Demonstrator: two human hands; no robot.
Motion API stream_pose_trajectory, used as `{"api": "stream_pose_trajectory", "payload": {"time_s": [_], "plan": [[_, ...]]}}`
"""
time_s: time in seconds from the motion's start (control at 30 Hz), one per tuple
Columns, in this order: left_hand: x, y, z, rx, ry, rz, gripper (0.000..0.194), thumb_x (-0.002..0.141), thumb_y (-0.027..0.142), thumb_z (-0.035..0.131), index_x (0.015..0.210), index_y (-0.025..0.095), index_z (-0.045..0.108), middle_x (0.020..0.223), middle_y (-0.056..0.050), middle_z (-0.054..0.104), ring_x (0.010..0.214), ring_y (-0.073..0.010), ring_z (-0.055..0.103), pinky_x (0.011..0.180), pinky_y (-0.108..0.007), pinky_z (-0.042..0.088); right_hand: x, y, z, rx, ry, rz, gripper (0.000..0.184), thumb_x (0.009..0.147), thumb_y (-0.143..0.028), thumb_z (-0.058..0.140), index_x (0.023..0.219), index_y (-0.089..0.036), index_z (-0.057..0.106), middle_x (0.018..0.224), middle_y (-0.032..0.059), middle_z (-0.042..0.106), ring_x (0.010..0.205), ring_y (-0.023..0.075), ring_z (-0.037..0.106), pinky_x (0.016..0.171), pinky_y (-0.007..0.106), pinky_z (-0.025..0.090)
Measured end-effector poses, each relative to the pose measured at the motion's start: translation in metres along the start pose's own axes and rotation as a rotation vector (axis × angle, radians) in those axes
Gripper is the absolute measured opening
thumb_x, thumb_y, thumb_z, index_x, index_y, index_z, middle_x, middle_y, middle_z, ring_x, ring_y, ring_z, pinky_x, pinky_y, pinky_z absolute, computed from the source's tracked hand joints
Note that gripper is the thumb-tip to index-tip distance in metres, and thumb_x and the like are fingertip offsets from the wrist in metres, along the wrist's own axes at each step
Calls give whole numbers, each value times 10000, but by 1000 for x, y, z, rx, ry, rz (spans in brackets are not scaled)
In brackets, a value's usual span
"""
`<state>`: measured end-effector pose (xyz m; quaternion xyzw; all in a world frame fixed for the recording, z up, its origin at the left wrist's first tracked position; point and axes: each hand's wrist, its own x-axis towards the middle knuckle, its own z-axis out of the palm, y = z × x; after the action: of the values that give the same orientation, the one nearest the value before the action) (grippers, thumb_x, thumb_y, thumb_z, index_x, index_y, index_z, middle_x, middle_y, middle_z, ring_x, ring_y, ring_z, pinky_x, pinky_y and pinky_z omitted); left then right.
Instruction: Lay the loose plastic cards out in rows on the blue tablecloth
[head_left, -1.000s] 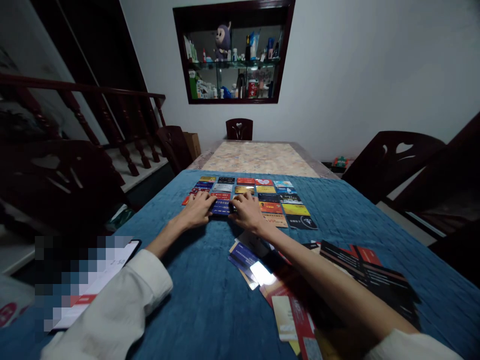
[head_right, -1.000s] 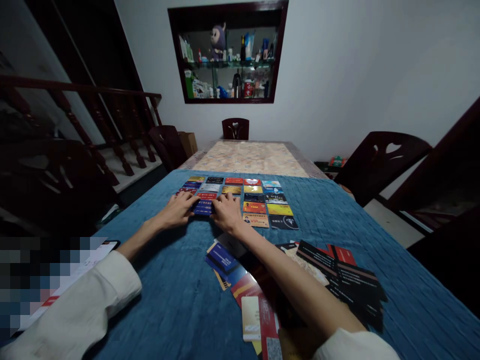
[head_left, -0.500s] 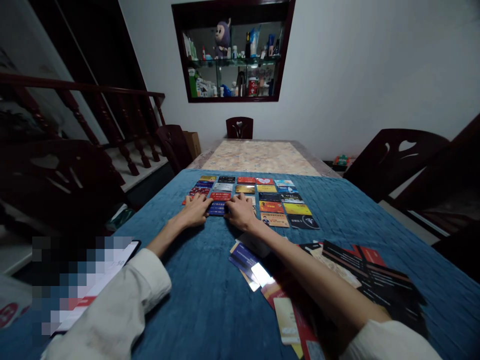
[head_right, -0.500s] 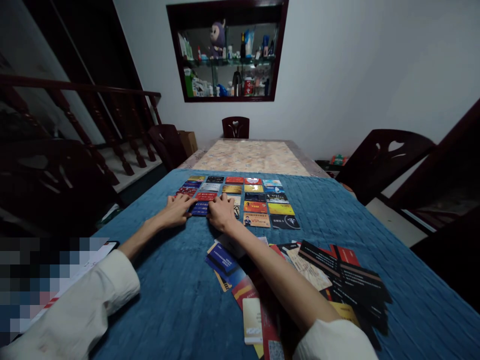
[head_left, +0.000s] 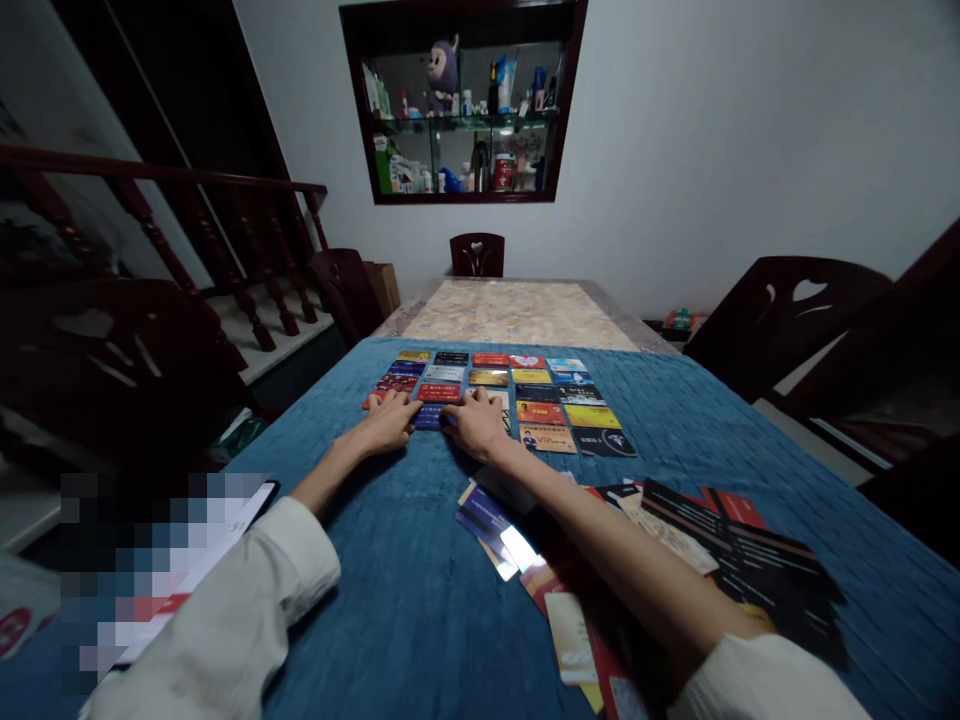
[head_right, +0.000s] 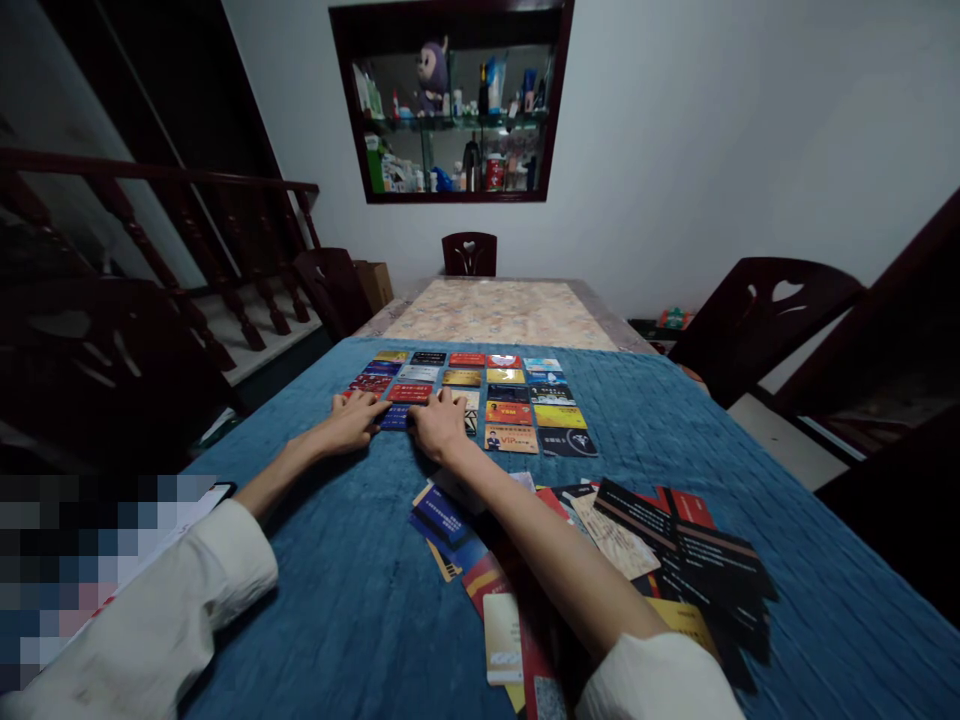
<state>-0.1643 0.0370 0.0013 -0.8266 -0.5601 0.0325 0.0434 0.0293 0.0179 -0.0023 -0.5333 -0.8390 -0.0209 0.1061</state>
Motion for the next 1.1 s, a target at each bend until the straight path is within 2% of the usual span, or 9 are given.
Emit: {"api": "stream_pose_trajectory", "payload": {"time_s": [0.2, 0.43, 0.67, 0.8, 0.93, 1.1], "plan": [[0, 2, -2, 17, -7, -2, 410, 791, 133, 492, 1182, 198, 598, 1163, -157, 566, 1136, -350, 464, 908, -517, 381, 1, -2, -2, 6, -8, 10, 310, 920, -414, 542, 1173, -321, 694, 1223, 117, 640, 1170, 337, 421, 880, 475, 361], [0, 1, -3, -41, -2, 0, 382, 778, 134, 513, 1143, 205, 603, 1163, -144, 585, 1149, -351, 462, 925, -532, 377, 1, -6, -4, 12, -27, 42, 301, 913, -313, 518, 1154, -291, 698, 1152, 108, 678, 1142, 324, 460, 854, 453, 364], [3, -2, -1, -5, 2, 12, 342, 813, 182, 508, 1137, 204, 614, 1176, -141, 604, 1137, -359, 477, 918, -541, 370, 3, -7, -3, -12, -28, 42, 290, 894, -308, 525, 1124, -270, 698, 1184, 118, 671, 1161, 337, 442, 865, 464, 363], [1, -1, -3, 16, 37, 20, 323, 816, 205, 515, 1115, 218, 637, 1170, -136, 615, 1129, -365, 484, 896, -546, 372, 2, -6, -3, -39, -12, 10, 286, 899, -335, 526, 1129, -267, 682, 1220, 110, 659, 1184, 340, 423, 888, 479, 353], [-1, 0, -7, 37, 103, 41, 379, 789, 156, 510, 1140, 199, 645, 1130, -143, 621, 1105, -360, 493, 874, -539, 377, -3, -1, -8, -66, 11, -17, 339, 899, -376, 540, 1201, -256, 633, 1237, 118, 647, 1205, 340, 403, 904, 485, 339], [-3, 12, -15, 83, 192, 81, 391, 779, 134, 489, 1130, 169, 657, 1109, -154, 614, 1098, -351, 488, 880, -538, 367, -14, 14, -19, -90, 31, -20, 317, 917, -343, 506, 1188, -242, 637, 1219, 112, 655, 1186, 327, 408, 887, 472, 324]]}}
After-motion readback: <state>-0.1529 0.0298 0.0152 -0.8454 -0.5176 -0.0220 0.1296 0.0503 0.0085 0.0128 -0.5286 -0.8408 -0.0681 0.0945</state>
